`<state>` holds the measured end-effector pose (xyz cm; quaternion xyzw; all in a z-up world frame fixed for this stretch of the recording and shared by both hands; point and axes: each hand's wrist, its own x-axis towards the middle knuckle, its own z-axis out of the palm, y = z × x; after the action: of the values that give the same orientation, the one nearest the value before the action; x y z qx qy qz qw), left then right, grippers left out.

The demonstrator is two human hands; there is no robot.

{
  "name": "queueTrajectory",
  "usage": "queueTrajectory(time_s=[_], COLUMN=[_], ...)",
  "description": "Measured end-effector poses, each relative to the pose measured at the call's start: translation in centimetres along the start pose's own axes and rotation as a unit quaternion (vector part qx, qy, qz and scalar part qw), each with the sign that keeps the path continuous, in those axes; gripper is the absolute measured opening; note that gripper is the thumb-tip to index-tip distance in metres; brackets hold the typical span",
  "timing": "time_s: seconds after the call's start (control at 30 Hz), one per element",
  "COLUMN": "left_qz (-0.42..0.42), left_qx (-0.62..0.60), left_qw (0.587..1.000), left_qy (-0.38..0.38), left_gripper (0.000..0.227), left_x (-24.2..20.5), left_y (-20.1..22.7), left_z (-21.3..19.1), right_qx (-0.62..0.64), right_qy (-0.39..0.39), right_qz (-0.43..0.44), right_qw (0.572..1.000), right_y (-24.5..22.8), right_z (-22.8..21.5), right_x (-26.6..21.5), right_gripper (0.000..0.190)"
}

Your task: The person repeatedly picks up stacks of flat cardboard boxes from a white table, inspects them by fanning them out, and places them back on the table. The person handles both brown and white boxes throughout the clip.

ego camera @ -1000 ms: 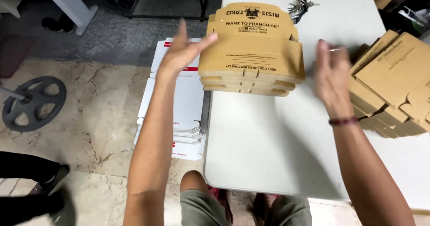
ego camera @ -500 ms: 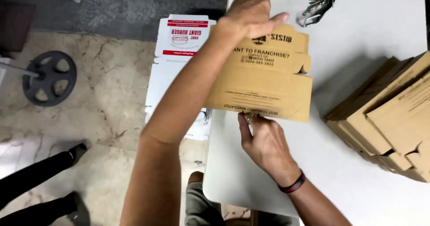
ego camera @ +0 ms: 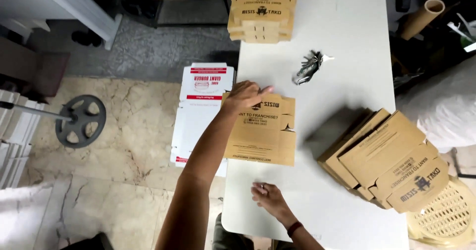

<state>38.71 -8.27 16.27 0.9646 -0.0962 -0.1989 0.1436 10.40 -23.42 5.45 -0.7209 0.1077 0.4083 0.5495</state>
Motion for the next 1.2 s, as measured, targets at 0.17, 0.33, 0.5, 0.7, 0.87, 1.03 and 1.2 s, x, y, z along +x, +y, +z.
queueTrajectory(time_s=[0.17, 0.33, 0.5, 0.7, 0.87, 1.03, 1.2], left_qz=[0.056, 0.070, 0.108, -0.095, -0.311, -0.373, -0.397], left_qx=[-0.009, -0.030, -0.055, -0.323, -0.600, -0.730, -0.733], left_qw=[0.998, 0.996, 0.991, 0.934, 0.732, 0.564, 0.548], left_qy=[-0.035, -0.042, -0.051, -0.117, -0.089, -0.095, -0.070], left_gripper=[0.084, 0.089, 0.073, 0.101, 0.114, 0.069, 0.054], left_x=[1.2, 2.1, 3.3, -1.4, -5.4, -9.0, -8.0], left_y=[-1.7, -2.1, -3.1, -6.8, -20.1, -16.1, -16.8], left_z=[2.0, 2.4, 2.7, -6.1, 14.9, 14.7, 16.6], right_qx=[0.272, 0.524, 0.507, 0.368, 0.534, 0.615, 0.637], right_qy=[0.028, 0.028, 0.045, 0.066, 0.208, 0.209, 0.213], right_qz=[0.026, 0.072, 0.110, 0.175, -0.018, 0.057, 0.090], right_qw=[0.962, 0.848, 0.853, 0.911, 0.819, 0.758, 0.735], right_y=[-0.2, -7.8, -8.1, -2.7, 2.9, -6.8, -9.3], right_z=[1.7, 0.7, 0.8, -2.0, -2.7, -3.2, -3.9], right_x=[3.9, 1.3, 1.4, 1.7, 2.8, 2.0, 2.5], right_gripper=[0.056, 0.050, 0.045, 0.044, 0.016, 0.081, 0.082])
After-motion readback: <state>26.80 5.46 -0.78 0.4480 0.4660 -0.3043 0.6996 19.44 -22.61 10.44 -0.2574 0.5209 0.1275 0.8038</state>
